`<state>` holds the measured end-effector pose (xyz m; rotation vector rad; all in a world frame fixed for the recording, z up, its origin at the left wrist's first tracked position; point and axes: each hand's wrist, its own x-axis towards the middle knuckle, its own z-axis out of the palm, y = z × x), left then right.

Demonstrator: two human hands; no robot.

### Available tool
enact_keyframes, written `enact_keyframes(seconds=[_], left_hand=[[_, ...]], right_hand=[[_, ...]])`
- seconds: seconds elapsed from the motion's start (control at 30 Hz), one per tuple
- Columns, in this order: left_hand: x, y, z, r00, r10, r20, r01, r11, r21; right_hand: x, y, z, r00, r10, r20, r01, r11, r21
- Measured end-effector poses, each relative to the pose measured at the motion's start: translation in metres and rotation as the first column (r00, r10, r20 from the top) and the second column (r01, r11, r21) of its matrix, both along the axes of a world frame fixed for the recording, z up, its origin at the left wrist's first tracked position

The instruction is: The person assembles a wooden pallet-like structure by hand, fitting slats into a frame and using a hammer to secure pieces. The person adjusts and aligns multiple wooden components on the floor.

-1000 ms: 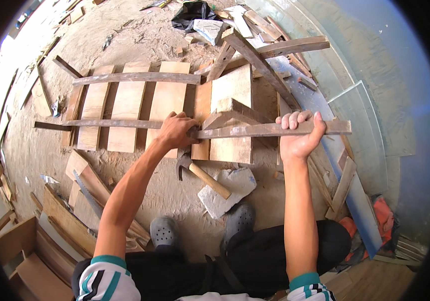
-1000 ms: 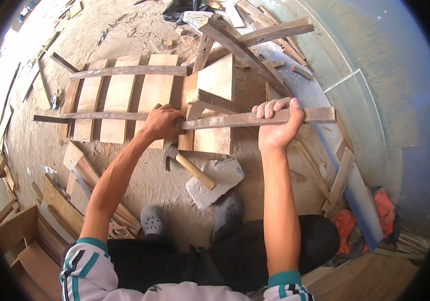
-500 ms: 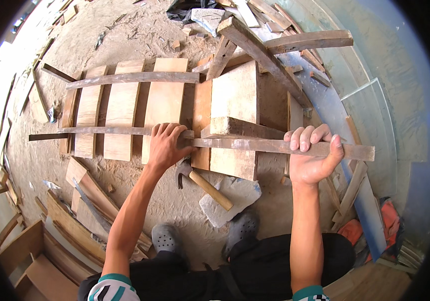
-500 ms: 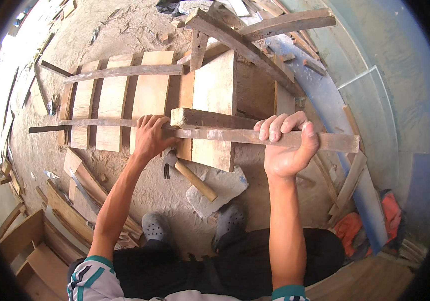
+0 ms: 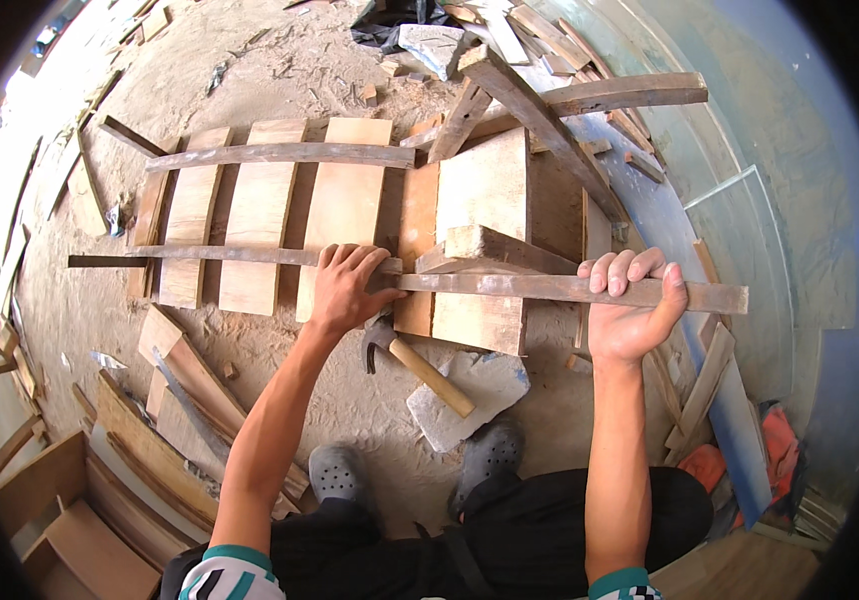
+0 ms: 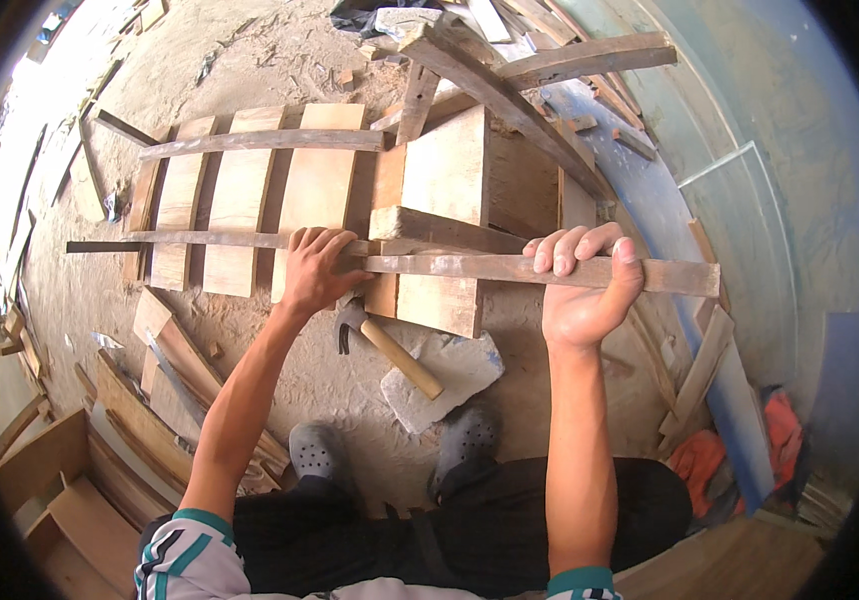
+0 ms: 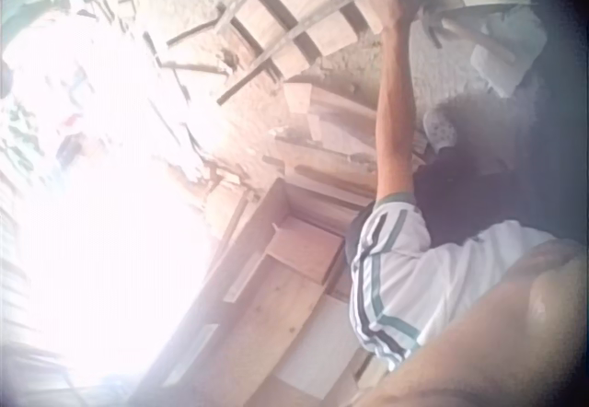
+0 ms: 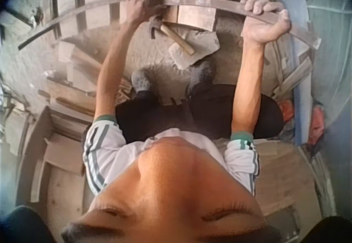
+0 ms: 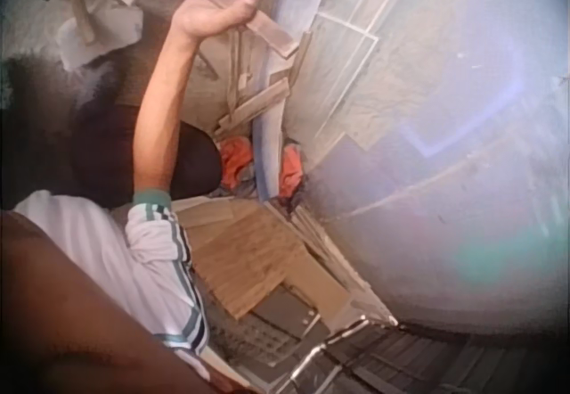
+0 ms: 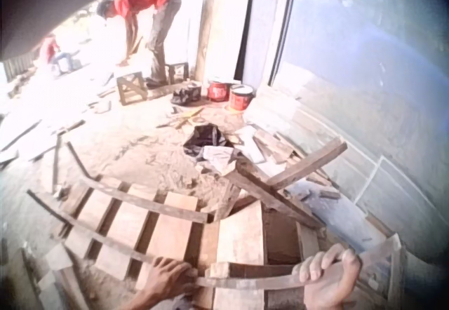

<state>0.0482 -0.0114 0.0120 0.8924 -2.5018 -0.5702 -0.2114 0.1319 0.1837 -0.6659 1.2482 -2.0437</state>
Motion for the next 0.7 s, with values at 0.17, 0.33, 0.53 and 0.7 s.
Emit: enact_keyframes(seconds=[0.17, 0.33, 0.53, 0.7], left_hand=[[0.005, -0.001, 0.000, 1.000, 0.005, 0.008, -0.005, 1.000, 0.015], [0.002, 0.002, 0.011, 0.994, -0.004, 0.106, -0.006, 0.995, 0.100], [0.005, -0.002, 0.016, 0.965, -0.099, 0.242, 0.073, 0.991, 0.111], [0.016, -0.009, 0.005, 0.979, -0.150, 0.135, 0.127, 0.978, 0.164]], right_hand=[[0.005, -0.002, 0.003, 0.999, -0.052, 0.016, 0.052, 0.998, 0.033], [0.008, -0.003, 0.006, 0.995, -0.099, 0.007, 0.098, 0.991, 0.089], [0.008, -0.001, 0.007, 0.992, -0.123, 0.035, 0.118, 0.987, 0.113], [0.007, 0.000, 0.006, 0.992, -0.113, 0.052, 0.105, 0.986, 0.131]])
